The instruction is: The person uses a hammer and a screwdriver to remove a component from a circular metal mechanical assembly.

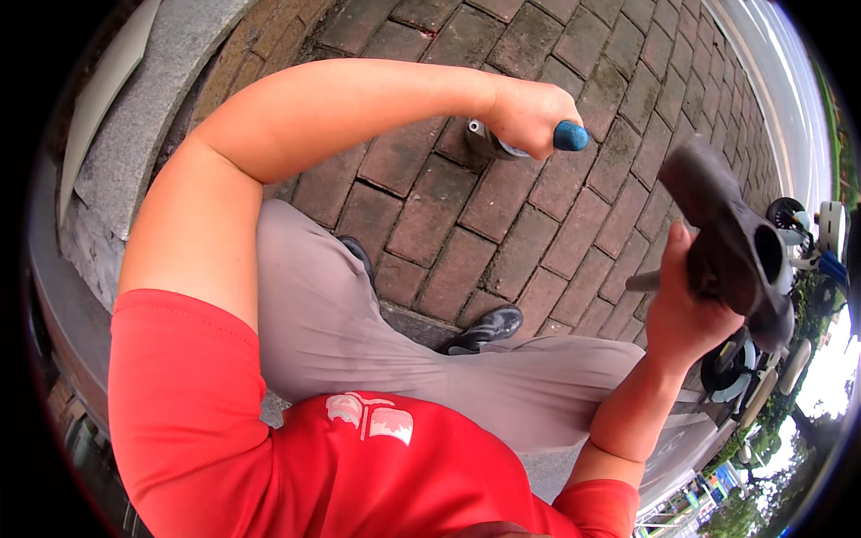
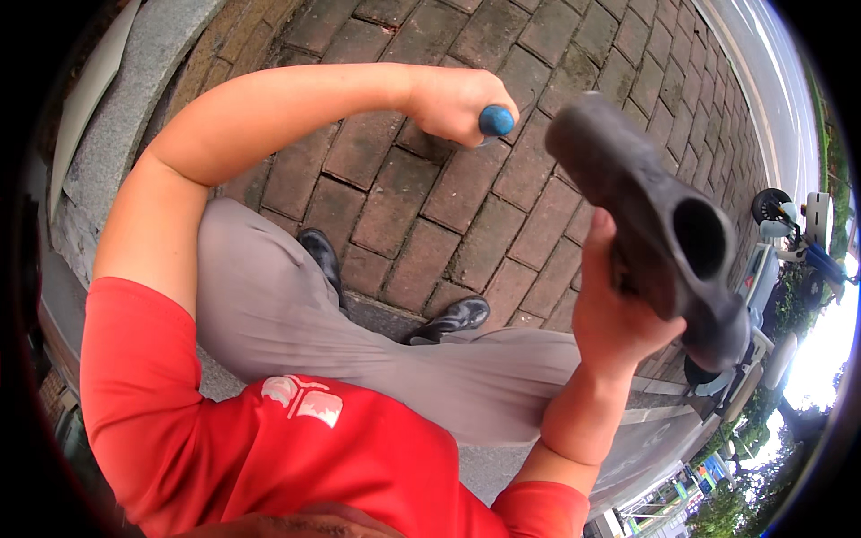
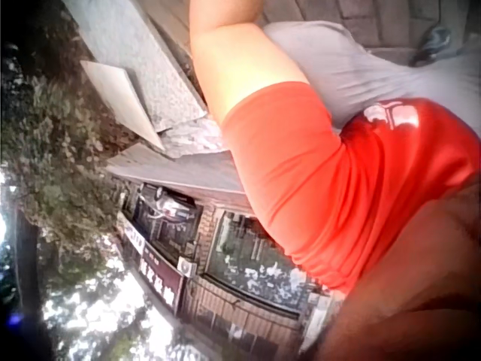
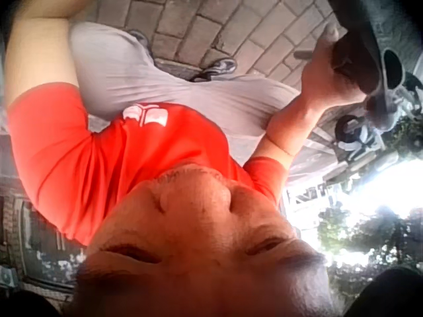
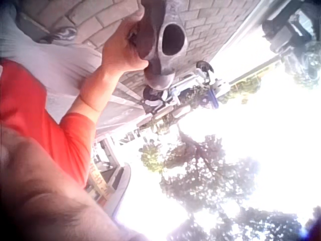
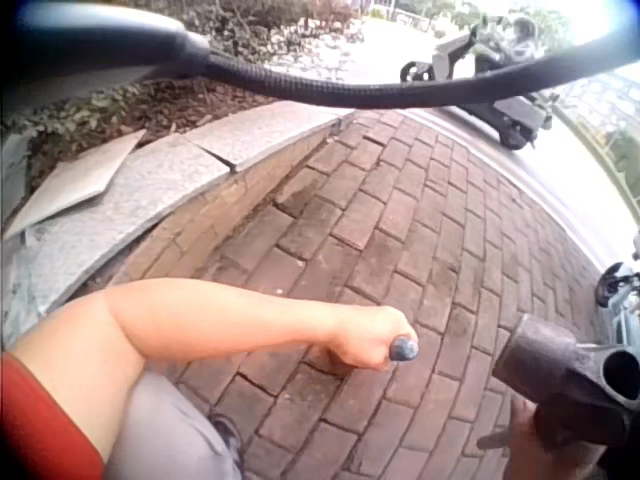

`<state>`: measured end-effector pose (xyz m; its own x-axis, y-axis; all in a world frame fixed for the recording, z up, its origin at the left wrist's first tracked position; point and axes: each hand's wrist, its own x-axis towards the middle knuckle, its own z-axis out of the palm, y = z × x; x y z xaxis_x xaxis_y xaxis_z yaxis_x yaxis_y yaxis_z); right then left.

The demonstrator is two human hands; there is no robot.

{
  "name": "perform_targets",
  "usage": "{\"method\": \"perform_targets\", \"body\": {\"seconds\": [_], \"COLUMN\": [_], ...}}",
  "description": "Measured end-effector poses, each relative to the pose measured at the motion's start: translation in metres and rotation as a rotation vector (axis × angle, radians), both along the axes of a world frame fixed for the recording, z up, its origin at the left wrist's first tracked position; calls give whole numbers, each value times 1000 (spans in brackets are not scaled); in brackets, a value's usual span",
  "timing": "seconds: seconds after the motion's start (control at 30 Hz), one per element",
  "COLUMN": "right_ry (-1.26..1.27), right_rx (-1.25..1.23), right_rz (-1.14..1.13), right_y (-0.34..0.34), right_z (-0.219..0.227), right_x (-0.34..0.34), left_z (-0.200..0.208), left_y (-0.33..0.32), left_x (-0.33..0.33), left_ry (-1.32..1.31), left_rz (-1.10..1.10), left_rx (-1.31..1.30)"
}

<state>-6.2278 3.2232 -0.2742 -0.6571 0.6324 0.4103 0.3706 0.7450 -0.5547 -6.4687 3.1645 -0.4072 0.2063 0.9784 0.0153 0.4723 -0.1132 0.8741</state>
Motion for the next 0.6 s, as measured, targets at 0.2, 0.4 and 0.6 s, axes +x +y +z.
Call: {"method": "perform_targets", "body": {"seconds": [0.2,0.4,0.6], "right_ry": [-282,-120,-238], "right_rx": [-32,-52,-48], "right_rz": [-23,31,82], "right_y": [-3,-12,-5], "right_z": [-8,11,-9], "right_x": [-5,-2,-2], "left_z": [3,4,3], "left_y": [-4,-1,-7], "left_x": [6,8,10], "left_ry": [2,78,83], "left_rz": [-4,-19,-29], "left_rx": [-23,-23,-39]}}
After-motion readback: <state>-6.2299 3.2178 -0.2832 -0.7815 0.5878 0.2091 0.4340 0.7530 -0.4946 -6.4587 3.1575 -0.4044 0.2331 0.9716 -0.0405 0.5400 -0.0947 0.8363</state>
